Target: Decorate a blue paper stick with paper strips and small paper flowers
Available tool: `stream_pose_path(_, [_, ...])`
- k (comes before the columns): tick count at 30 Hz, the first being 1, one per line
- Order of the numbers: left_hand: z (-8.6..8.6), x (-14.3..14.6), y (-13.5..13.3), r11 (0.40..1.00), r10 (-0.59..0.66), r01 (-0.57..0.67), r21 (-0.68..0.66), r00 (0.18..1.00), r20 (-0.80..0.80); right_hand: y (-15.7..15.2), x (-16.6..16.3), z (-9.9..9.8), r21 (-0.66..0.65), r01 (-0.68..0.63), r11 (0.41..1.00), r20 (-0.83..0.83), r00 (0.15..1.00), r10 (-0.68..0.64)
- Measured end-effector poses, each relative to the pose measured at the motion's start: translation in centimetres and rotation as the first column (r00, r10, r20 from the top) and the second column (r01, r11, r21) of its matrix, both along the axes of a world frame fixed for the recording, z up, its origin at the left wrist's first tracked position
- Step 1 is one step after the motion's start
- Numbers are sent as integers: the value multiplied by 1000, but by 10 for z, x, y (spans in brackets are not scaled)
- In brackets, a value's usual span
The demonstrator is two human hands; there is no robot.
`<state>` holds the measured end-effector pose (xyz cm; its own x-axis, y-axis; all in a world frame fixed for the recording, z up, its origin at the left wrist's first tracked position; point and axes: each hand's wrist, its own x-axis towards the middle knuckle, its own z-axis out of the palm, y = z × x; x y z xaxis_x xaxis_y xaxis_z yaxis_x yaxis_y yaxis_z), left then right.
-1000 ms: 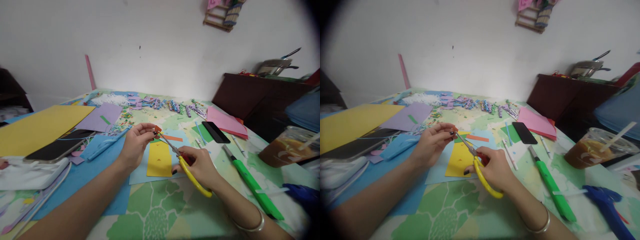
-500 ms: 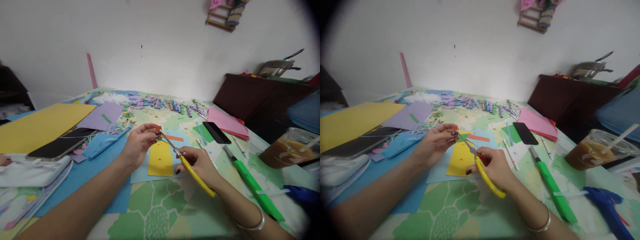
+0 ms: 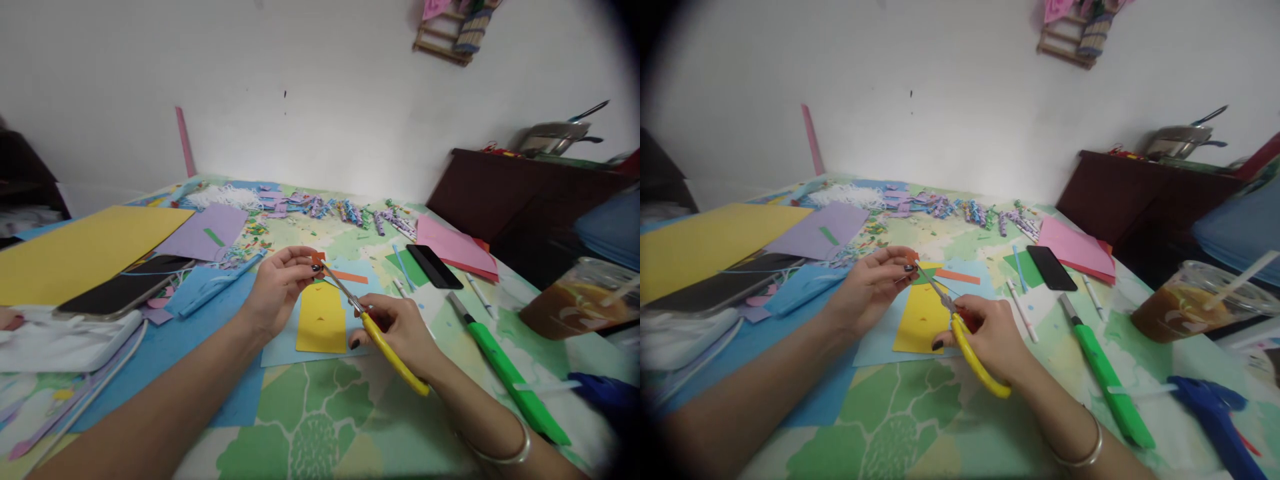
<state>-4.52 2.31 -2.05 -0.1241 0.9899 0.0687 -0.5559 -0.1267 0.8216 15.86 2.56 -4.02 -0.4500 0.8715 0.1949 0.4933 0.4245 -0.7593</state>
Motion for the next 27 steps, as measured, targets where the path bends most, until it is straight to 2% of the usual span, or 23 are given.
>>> stream_pose_path(13, [0,5,-1,998,56,-52,41,990,-127,-1,-2,-1,19,10,1000,18,1000,-10])
stream_pose_path(27, [-1,4,0,993,82,-67,98,983,-163,-2,-2,3,59,43,997,38,998,-46])
